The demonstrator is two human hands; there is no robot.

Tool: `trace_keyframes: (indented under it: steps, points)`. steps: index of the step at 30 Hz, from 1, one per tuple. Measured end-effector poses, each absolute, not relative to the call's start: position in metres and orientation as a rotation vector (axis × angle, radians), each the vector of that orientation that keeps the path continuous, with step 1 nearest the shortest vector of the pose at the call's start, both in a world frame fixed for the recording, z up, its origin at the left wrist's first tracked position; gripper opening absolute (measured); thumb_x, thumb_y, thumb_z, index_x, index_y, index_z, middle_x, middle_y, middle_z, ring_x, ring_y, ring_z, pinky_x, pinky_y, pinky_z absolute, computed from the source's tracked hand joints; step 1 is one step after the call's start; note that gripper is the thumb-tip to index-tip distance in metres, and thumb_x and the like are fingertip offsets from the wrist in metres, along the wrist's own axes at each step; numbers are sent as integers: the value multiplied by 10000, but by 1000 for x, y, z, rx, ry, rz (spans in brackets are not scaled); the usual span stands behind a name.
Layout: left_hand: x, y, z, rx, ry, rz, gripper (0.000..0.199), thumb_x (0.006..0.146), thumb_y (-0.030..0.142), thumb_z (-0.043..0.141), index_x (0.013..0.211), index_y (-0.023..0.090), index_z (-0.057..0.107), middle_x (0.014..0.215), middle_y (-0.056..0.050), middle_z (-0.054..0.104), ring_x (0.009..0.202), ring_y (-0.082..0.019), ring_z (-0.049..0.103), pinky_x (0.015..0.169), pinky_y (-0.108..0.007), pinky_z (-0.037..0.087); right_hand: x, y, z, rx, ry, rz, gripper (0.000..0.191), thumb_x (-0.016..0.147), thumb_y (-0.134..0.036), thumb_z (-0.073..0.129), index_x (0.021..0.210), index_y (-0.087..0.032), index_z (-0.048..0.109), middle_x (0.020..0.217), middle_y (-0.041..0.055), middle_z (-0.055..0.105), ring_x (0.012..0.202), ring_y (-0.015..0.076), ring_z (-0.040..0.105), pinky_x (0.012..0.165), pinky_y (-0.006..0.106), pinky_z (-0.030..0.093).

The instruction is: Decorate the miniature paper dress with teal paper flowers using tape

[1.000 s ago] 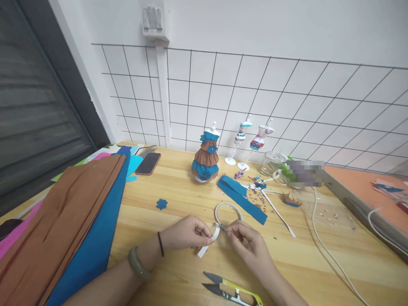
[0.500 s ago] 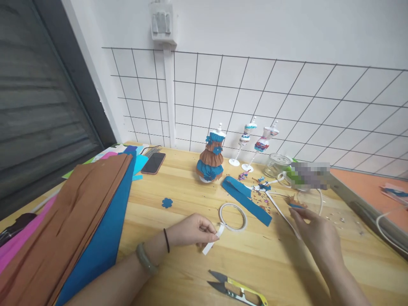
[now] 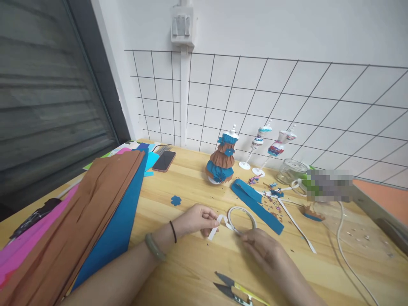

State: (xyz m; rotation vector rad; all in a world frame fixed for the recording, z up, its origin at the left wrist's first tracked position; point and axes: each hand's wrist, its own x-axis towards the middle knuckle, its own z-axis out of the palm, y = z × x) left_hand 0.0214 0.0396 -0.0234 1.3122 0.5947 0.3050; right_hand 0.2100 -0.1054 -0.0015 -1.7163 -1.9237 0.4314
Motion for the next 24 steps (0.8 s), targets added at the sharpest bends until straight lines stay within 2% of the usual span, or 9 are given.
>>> trace_keyframes:
  steps: [2,7,9,12,17,24]
  points:
    - [21,39,-22,1308,600,315,424,564,467,727,742,90,647,637,-36,654,468,-76,554,483,-199,449,203,-107,1,-1703,-1955,556,198,880,-276,425,823,-192,594,816,53,627,764,171,586,693,267,443]
    - [19,39,-16,1277,625,346,405,559,454,737,713,89,652,673,-48,670,464,-68,546,453,-182,432,186,-115,12,-1807,-1995,842,149,718,-213,602,624,-193,489,620,-35,526,559,113,470,516,204,341]
    - [19,39,-15,1254,633,349,411,558,448,743,730,84,659,737,-75,687,448,-64,543,455,-193,438,181,-119,18,-1801,-2027,964,208,618,-152,653,616,-200,450,612,-57,490,547,100,431,496,194,302]
    - [18,37,-14,1207,628,345,416,564,437,748,760,79,668,814,-105,694,499,-78,577,555,-240,490,174,-122,24,-1834,-2043,996,271,548,-85,633,599,-204,395,639,-59,486,575,102,430,514,196,284]
    - [21,33,-13,1130,622,358,412,494,385,803,724,75,661,714,-79,679,662,-149,638,716,-311,499,172,-123,27,-1892,-2029,1013,248,538,-63,565,616,-209,380,653,-51,502,586,110,435,516,198,270]
    - [23,30,-12,1097,598,385,405,488,355,811,733,78,648,697,-53,654,633,-146,637,686,-313,499,175,-121,17,-1803,-2011,1013,110,649,-128,577,639,-190,487,699,-17,562,639,122,486,588,201,332]
